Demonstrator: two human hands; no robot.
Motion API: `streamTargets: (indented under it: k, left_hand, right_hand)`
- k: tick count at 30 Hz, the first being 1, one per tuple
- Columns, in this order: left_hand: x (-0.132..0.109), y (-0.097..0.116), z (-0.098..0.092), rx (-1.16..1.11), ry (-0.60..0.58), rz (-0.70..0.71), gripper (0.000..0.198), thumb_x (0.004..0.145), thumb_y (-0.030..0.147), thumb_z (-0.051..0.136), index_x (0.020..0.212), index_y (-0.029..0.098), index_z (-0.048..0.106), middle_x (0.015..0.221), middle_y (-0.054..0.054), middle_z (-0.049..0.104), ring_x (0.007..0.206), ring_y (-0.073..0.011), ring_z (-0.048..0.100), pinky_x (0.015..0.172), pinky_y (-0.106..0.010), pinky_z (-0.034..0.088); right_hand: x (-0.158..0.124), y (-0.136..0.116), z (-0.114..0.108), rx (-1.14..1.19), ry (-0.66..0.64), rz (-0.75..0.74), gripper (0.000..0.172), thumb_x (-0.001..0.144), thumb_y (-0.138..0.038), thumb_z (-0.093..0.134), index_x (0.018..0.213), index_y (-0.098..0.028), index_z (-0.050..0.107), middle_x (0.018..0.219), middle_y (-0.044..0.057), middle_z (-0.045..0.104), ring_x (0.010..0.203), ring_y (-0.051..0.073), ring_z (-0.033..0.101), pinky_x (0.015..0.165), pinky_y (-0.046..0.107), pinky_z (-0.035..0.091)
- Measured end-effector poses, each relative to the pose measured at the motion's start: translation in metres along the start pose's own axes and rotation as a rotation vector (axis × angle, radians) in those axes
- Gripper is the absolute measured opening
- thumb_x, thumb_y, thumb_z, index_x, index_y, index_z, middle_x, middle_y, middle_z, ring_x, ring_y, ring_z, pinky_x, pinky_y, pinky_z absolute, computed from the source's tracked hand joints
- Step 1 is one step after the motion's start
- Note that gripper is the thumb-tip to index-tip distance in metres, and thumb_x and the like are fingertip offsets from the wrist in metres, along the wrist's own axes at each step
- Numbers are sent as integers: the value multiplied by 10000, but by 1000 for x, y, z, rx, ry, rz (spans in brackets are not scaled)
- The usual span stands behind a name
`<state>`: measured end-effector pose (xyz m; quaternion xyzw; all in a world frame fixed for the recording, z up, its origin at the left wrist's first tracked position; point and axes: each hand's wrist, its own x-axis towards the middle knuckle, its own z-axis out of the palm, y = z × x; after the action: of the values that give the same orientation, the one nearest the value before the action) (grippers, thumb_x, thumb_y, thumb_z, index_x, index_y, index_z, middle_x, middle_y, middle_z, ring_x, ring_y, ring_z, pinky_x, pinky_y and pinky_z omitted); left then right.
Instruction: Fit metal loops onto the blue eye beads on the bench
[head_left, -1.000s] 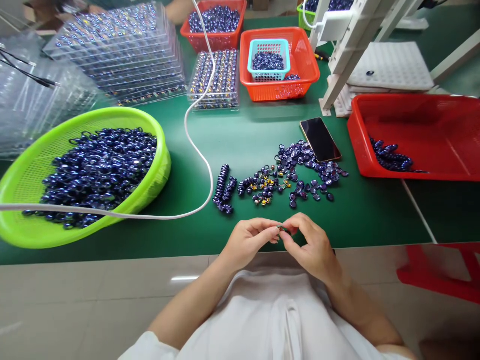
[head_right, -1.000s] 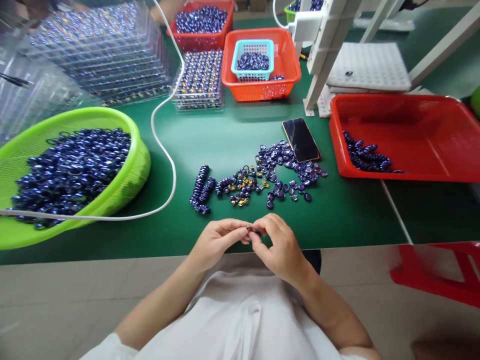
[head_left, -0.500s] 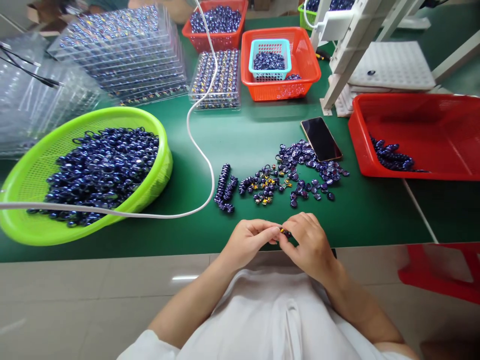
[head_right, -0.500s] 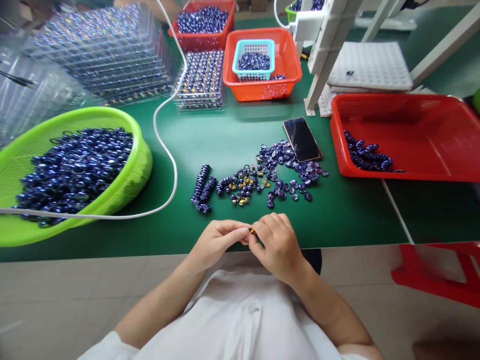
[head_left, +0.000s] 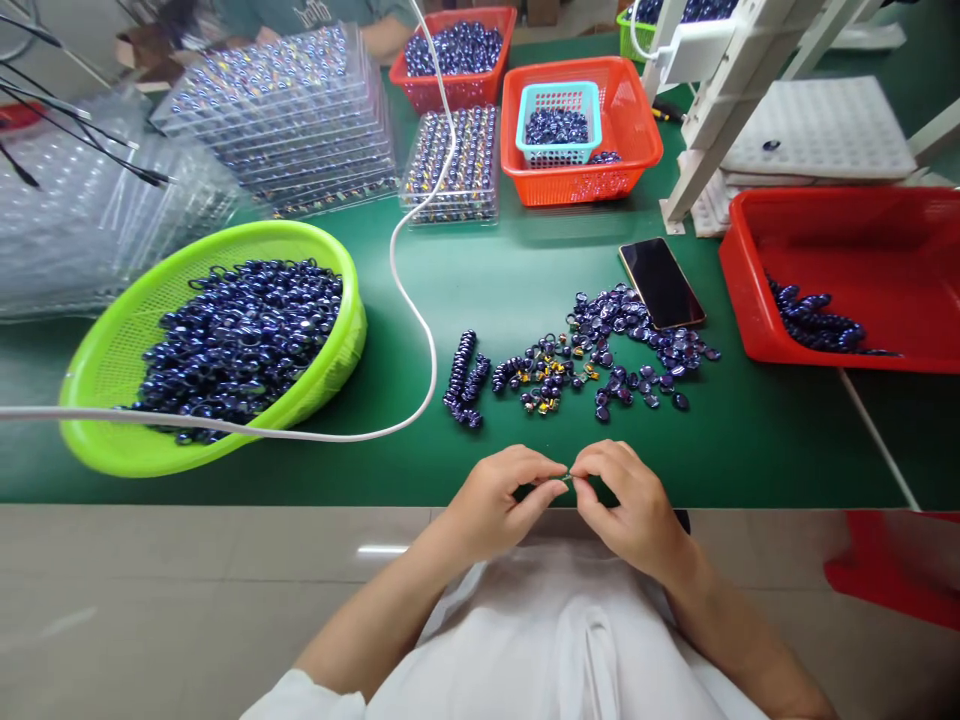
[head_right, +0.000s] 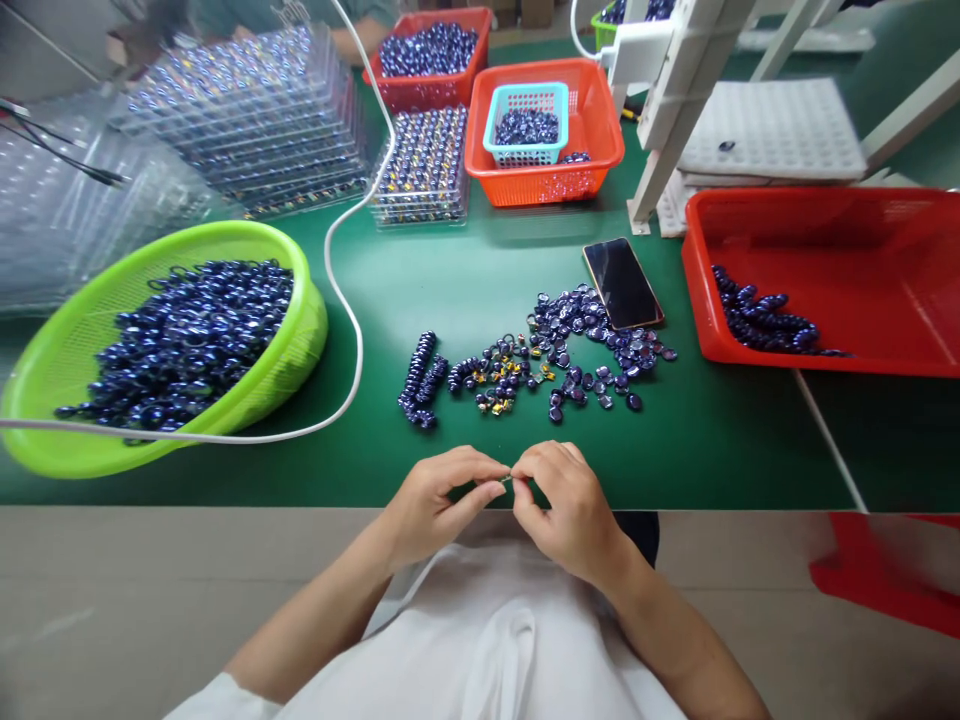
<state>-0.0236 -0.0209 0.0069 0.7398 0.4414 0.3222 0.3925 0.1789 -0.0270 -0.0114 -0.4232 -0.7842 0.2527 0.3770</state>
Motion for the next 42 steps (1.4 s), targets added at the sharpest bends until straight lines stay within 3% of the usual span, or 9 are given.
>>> streamTargets:
  k: [3, 6, 10, 18, 24, 30, 33, 37, 42]
  left_hand:
    - [-5, -16, -16, 314, 199, 46, 238, 866, 263, 701, 1074, 147, 713, 966, -113, 718, 886, -217, 666, 763, -319, 554]
    - [-8, -34, -31, 595, 338, -50, 250, 850, 297, 715, 1048, 146, 696, 969, -120, 682, 883, -243, 665, 752, -349, 563]
    - [-7, -48, -35, 688, 338, -101, 134, 890, 228, 640, 1005, 167, 669, 966, -96, 692, 829, -217, 684, 739, -327, 566]
    - [-1, -47, -33, 668, 300, -63, 132, 856, 141, 583, 960, 163, 662, 831, -63, 698, 768, -211, 674, 748, -332, 551]
    - [-2, -33, -36, 386, 329, -200, 160, 852, 178, 614, 988, 165, 698, 854, -51, 709, 699, -167, 665, 721, -303, 552]
    - [2, -11, -16, -499, 270, -477, 202, 761, 289, 790, 913, 167, 733, 827, -43, 736, 774, -174, 704, 736, -276, 574]
    - [9, -9, 6, -789, 250, -497, 227, 733, 264, 823, 919, 167, 734, 826, -34, 747, 771, -160, 710, 756, -270, 578]
    - [19, -9, 30, -813, 377, -462, 230, 728, 258, 825, 923, 174, 735, 888, -40, 762, 825, -169, 716, 792, -275, 578]
    - [25, -5, 36, -538, 422, -400, 194, 800, 282, 755, 970, 189, 763, 986, -66, 771, 855, -201, 730, 803, -303, 588]
  right_hand:
    - [1, 2, -3, 26, 1, 42, 177, 860, -55, 531, 910, -224, 517, 848, 32, 620, 829, 193, 606, 749, 358, 470]
    - [2, 3, -3, 31, 14, 58, 168, 861, -59, 525, 892, -223, 506, 838, 30, 613, 824, 192, 602, 744, 351, 470]
    - [3, 3, 1, 47, 17, 43, 167, 866, -56, 520, 900, -219, 506, 841, 30, 614, 820, 186, 604, 749, 346, 474]
    - [3, 1, 2, 44, 7, 51, 166, 867, -53, 515, 892, -217, 508, 831, 30, 613, 801, 179, 598, 742, 341, 475]
    - [2, 1, -1, 103, -23, 130, 150, 865, -71, 512, 864, -220, 529, 826, 22, 618, 802, 176, 602, 758, 335, 483]
    - [7, -4, 2, 359, 1, 312, 121, 895, -117, 535, 867, -228, 575, 1028, 44, 675, 971, 185, 648, 835, 321, 519]
    - [9, -8, 8, 453, 49, 302, 107, 916, -138, 534, 911, -235, 579, 1114, 59, 672, 1056, 197, 647, 885, 349, 536]
    - [9, -12, 12, 294, 167, 190, 142, 897, -110, 547, 941, -243, 573, 1146, 76, 680, 1062, 211, 658, 917, 401, 538]
    - [4, -12, 11, 92, 169, 103, 218, 867, -71, 548, 982, -256, 563, 1269, 98, 672, 1073, 237, 650, 912, 452, 546]
